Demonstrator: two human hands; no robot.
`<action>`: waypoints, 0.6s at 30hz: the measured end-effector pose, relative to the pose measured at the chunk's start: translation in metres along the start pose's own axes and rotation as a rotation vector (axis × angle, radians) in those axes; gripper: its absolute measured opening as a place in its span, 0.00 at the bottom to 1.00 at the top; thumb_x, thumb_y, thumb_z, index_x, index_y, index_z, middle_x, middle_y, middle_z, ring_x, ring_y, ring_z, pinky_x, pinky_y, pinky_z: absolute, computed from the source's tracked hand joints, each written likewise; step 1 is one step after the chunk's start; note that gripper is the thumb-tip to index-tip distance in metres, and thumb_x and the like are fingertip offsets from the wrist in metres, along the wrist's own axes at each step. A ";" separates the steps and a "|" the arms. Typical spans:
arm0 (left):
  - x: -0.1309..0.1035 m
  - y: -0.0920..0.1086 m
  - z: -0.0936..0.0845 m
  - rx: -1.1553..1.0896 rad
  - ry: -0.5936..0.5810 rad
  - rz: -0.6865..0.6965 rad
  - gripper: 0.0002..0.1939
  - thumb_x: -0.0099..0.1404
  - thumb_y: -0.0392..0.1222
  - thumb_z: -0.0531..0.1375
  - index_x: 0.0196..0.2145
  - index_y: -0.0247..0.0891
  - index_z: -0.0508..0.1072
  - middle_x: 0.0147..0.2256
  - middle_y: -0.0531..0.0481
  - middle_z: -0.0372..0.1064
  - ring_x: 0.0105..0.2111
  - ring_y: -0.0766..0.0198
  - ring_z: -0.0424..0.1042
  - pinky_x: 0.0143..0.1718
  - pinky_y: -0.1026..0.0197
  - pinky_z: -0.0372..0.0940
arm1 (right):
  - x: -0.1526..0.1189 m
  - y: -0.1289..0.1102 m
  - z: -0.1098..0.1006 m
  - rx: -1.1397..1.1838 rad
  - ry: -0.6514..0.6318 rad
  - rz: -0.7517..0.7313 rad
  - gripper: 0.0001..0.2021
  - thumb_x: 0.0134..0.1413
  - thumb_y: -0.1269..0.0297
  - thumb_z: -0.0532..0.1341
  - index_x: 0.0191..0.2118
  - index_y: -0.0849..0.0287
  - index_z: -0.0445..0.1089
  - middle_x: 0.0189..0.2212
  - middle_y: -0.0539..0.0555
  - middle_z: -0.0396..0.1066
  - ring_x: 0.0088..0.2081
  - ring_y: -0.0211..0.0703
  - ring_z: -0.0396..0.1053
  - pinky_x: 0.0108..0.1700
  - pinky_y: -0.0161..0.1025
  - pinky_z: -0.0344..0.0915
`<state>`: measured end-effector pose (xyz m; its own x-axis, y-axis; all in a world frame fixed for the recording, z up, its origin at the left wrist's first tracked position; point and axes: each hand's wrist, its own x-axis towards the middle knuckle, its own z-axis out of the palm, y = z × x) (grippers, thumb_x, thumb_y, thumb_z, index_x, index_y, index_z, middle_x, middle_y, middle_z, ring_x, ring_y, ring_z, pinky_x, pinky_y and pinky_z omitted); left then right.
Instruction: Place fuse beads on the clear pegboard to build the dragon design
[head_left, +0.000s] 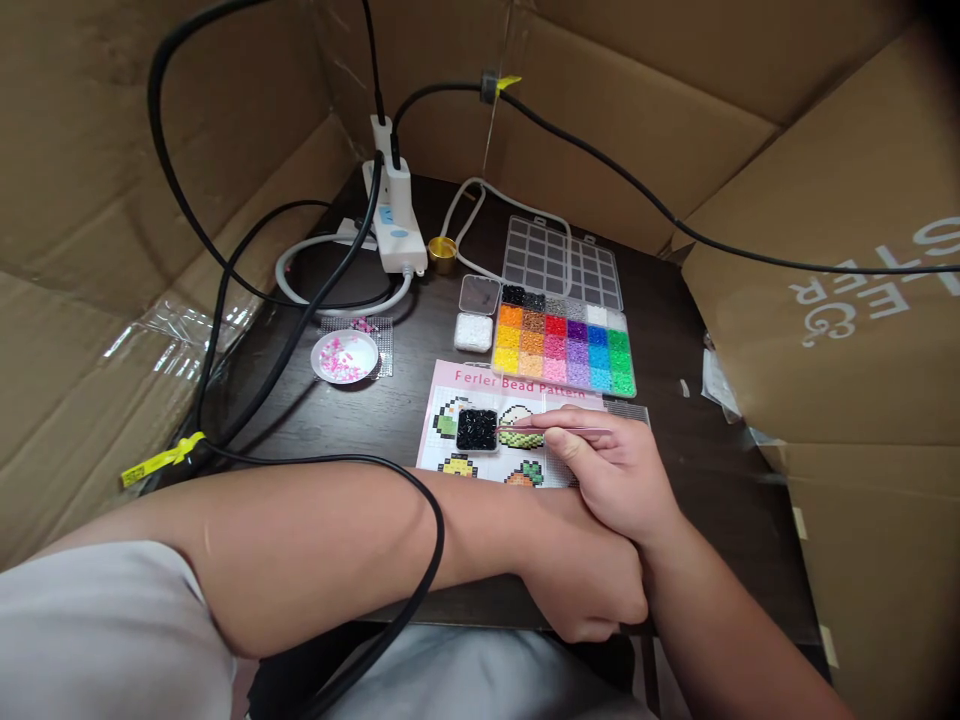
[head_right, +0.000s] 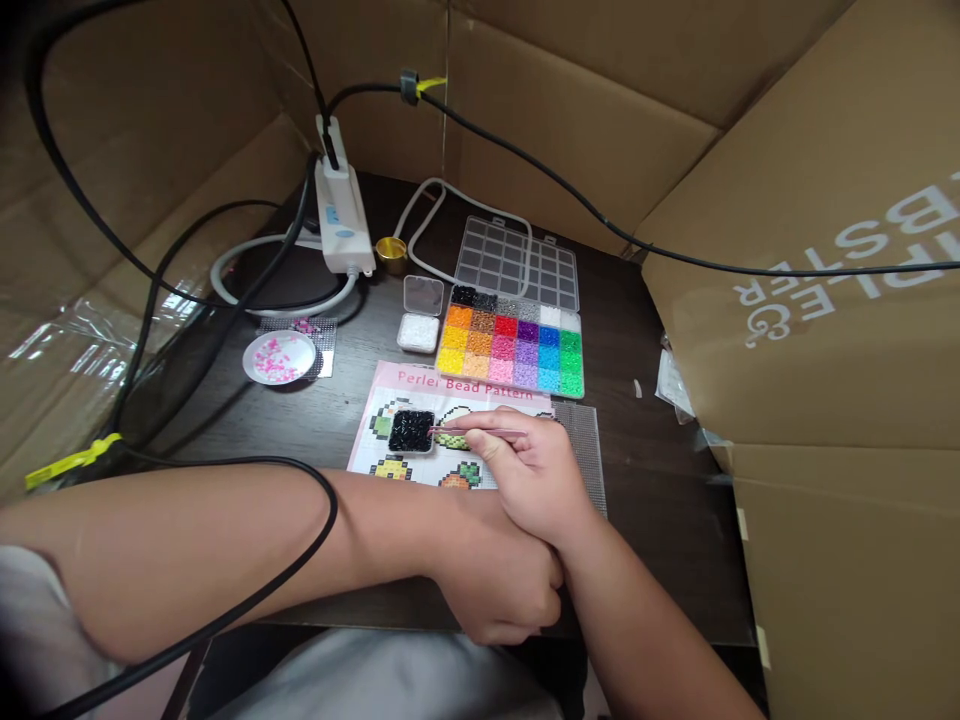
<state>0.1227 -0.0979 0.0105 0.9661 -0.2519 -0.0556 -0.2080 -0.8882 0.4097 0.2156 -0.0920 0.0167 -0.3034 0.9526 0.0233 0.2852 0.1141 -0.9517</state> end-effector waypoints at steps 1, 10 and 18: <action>0.000 0.000 0.000 -0.007 -0.003 -0.004 0.11 0.64 0.39 0.63 0.24 0.40 0.77 0.26 0.53 0.74 0.23 0.61 0.65 0.25 0.56 0.56 | 0.000 0.001 0.000 -0.002 -0.006 -0.004 0.10 0.63 0.62 0.62 0.41 0.55 0.82 0.39 0.55 0.82 0.42 0.45 0.80 0.44 0.41 0.77; 0.000 0.000 0.000 -0.014 -0.022 0.006 0.09 0.64 0.38 0.63 0.25 0.40 0.75 0.28 0.52 0.75 0.28 0.61 0.70 0.30 0.58 0.61 | -0.001 0.004 0.002 -0.031 -0.003 -0.016 0.10 0.63 0.64 0.61 0.41 0.55 0.82 0.40 0.54 0.82 0.43 0.44 0.80 0.44 0.40 0.77; 0.005 -0.004 0.007 -0.088 0.001 0.018 0.17 0.60 0.36 0.64 0.18 0.43 0.63 0.28 0.53 0.76 0.30 0.60 0.72 0.34 0.58 0.64 | -0.001 0.003 0.002 -0.050 -0.009 -0.015 0.10 0.63 0.64 0.61 0.41 0.55 0.82 0.40 0.54 0.82 0.43 0.44 0.80 0.45 0.40 0.77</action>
<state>0.1268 -0.0988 0.0020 0.9626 -0.2668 -0.0468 -0.2109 -0.8465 0.4889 0.2152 -0.0930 0.0135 -0.3161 0.9481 0.0346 0.3256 0.1427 -0.9347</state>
